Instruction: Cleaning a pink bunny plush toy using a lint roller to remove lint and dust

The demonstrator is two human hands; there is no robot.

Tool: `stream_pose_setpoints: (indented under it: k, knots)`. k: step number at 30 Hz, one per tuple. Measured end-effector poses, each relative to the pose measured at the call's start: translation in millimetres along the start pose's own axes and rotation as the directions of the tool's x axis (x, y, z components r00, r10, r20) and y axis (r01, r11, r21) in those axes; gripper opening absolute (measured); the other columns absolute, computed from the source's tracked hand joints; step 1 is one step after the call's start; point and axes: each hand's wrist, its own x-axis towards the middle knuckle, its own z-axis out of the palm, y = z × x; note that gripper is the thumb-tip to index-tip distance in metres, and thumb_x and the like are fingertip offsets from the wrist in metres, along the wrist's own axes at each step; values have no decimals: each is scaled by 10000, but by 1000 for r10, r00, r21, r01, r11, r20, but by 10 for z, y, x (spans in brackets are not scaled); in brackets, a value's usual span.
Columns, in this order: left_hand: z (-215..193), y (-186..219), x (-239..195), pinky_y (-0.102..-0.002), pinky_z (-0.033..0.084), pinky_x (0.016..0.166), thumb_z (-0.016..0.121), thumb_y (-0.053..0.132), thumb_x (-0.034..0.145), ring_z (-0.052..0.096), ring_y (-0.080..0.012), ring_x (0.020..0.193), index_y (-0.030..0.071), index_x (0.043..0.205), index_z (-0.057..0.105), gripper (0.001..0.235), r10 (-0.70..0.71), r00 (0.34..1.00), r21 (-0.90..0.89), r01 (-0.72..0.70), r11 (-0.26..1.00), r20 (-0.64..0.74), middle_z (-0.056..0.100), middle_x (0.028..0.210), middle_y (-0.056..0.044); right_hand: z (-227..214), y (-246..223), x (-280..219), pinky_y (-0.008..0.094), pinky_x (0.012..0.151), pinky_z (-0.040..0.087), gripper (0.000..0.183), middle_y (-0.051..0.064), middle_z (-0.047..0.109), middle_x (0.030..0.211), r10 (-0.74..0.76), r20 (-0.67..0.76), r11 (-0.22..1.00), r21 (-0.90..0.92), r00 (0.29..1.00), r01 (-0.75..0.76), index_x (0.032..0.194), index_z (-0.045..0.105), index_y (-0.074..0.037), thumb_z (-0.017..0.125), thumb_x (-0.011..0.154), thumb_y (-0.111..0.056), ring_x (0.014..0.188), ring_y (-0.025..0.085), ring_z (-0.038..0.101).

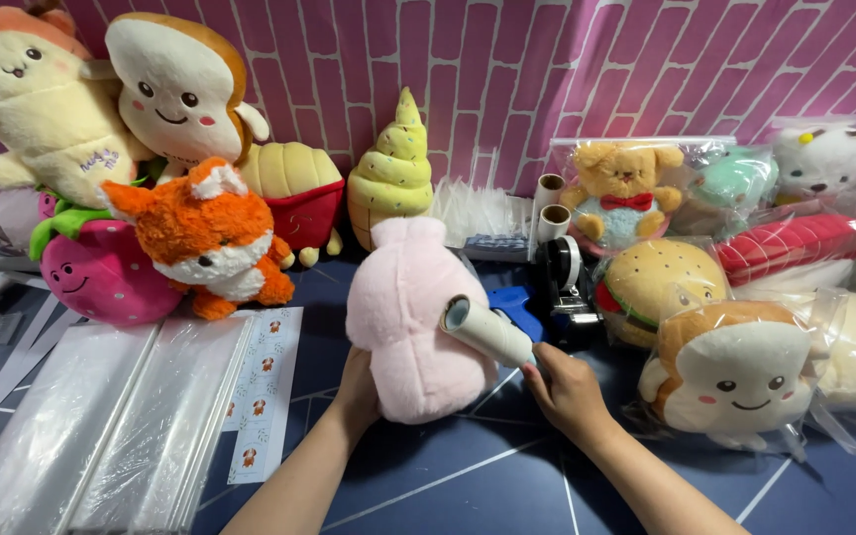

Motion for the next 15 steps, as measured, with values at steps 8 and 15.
stream_pose_setpoints:
  k: [8,15]
  knots:
    - [19,101,19,-336,472,774,373,124,1005,526,-163,841,-31,1416,548,473,-12,998,-39,9,999,-60,635,984,-174,-78,-168,56,480,579,556,284,167,680,643,286,-78,958,38,955,-284,1121,618,-143,536,1027,-397,647,410,707]
    - [-192,-282,276,-314,502,614,396,133,1001,589,-150,696,16,1398,578,452,34,999,-80,-34,996,-6,637,882,-137,73,-554,-9,415,576,597,249,63,718,739,-25,-20,997,-76,999,23,1145,691,-254,601,956,-389,673,317,730]
